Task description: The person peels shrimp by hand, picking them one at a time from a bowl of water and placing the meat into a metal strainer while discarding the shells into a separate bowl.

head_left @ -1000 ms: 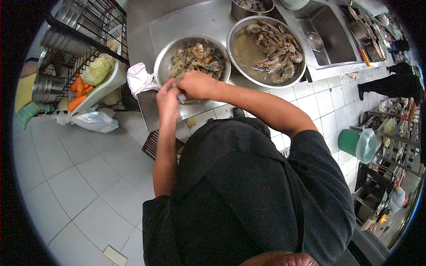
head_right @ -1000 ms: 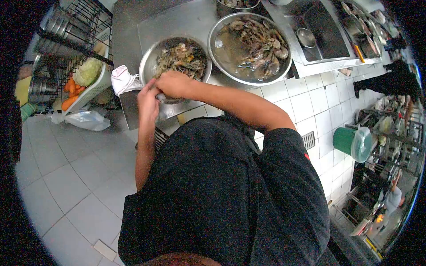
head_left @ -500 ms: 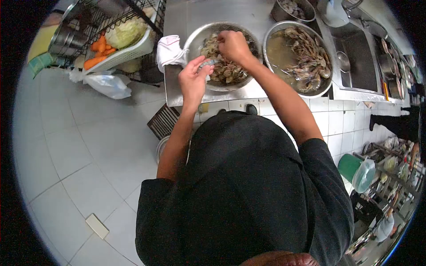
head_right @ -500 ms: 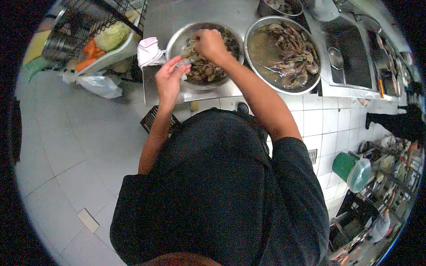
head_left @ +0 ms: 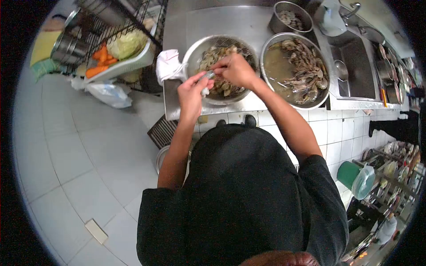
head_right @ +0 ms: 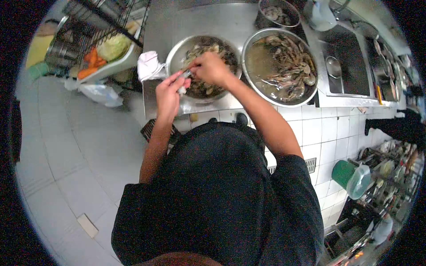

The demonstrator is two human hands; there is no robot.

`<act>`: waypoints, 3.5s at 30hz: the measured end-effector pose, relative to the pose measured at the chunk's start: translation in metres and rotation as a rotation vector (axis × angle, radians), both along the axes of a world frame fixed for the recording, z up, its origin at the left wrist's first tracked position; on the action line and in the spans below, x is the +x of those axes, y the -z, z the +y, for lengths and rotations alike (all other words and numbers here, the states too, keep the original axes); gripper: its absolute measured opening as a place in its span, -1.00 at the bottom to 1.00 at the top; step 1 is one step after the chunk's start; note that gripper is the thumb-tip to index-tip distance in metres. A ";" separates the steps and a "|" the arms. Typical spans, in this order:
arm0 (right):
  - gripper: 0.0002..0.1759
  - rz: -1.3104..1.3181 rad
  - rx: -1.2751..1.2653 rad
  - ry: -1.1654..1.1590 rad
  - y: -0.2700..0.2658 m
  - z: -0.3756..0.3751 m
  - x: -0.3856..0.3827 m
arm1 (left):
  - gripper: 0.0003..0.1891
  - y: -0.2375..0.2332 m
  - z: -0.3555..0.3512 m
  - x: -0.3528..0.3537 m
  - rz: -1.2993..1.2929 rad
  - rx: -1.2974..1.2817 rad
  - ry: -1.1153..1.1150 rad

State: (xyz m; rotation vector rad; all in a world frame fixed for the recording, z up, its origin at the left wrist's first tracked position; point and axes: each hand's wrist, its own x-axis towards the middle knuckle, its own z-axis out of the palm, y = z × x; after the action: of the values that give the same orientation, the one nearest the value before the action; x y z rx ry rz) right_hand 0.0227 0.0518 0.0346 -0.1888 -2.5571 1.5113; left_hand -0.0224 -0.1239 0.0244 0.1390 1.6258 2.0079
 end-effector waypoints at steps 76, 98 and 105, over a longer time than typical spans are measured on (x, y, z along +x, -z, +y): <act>-0.66 0.092 0.338 0.090 0.011 0.045 0.045 | -0.75 0.020 0.076 0.025 0.189 0.037 0.103; -0.69 0.229 0.586 -0.029 0.047 0.011 -0.004 | -0.72 0.040 0.028 -0.025 -0.046 -0.042 0.091; -0.78 0.316 0.561 0.107 0.043 0.040 -0.015 | -0.69 0.024 0.037 -0.027 -0.030 -0.277 0.229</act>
State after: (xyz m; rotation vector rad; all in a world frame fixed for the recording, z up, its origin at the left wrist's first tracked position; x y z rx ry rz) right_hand 0.0075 0.0918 -0.0082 -0.0099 -2.5371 0.6759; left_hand -0.0491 -0.0869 0.0003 0.1819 1.7639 1.5917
